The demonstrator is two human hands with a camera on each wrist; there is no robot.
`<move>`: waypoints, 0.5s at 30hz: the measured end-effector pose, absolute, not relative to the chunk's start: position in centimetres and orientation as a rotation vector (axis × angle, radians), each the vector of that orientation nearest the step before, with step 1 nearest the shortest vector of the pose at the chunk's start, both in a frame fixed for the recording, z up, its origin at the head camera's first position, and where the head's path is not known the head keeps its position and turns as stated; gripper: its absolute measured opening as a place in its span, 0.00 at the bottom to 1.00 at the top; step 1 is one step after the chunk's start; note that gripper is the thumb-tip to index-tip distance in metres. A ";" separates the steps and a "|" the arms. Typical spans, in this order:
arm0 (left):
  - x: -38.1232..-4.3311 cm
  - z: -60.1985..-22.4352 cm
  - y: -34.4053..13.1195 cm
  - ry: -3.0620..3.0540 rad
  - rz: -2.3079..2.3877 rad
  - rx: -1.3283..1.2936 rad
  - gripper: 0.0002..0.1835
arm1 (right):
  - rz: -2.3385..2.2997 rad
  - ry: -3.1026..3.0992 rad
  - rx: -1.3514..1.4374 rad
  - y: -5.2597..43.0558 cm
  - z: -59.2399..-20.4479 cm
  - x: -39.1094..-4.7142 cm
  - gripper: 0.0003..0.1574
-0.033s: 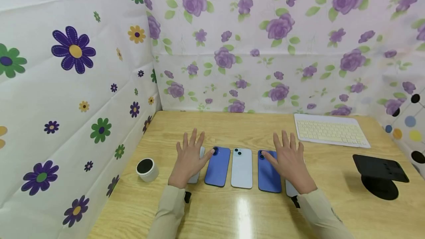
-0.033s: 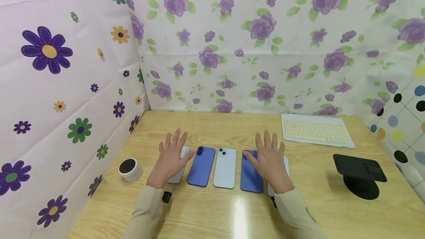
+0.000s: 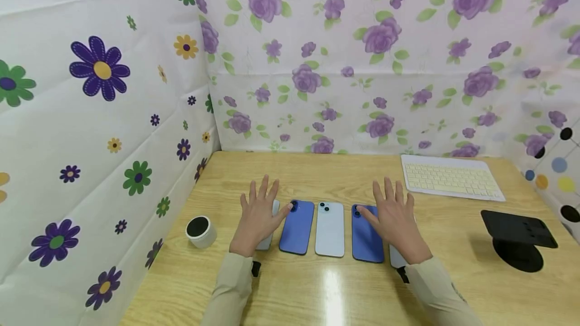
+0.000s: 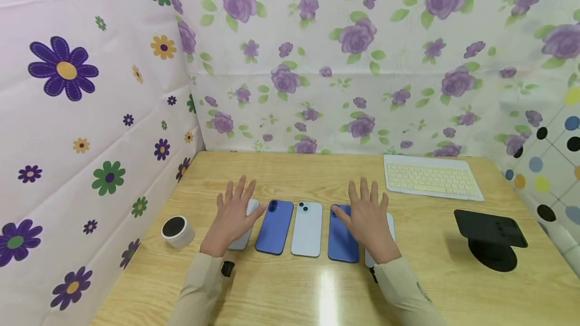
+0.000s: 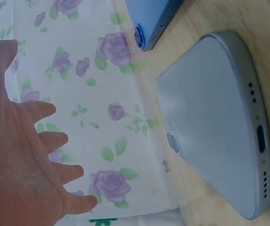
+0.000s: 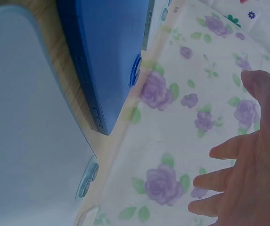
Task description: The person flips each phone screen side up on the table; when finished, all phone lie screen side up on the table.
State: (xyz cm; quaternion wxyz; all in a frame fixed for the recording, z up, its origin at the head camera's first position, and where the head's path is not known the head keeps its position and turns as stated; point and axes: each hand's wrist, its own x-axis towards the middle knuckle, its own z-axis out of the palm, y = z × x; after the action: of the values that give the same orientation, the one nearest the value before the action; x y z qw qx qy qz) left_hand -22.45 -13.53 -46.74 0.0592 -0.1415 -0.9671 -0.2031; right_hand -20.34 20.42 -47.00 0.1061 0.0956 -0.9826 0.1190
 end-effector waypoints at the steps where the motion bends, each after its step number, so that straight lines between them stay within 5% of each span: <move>1: -22.4 -46.7 -13.5 -2.932 -0.617 -0.429 0.44 | 0.356 -2.897 0.283 20.4 -47.0 -20.4 0.53; 15: -22.0 -46.3 -14.4 -2.956 -0.888 -0.424 0.46 | 0.819 -2.853 0.449 18.8 -46.2 -20.9 0.51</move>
State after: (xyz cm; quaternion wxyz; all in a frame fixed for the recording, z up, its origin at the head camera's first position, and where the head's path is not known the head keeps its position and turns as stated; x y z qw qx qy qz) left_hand -21.96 -14.39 -46.32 0.0132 -0.1361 -0.9487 -0.2851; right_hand -20.90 18.78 -46.21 0.0698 0.1491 -0.9481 0.2722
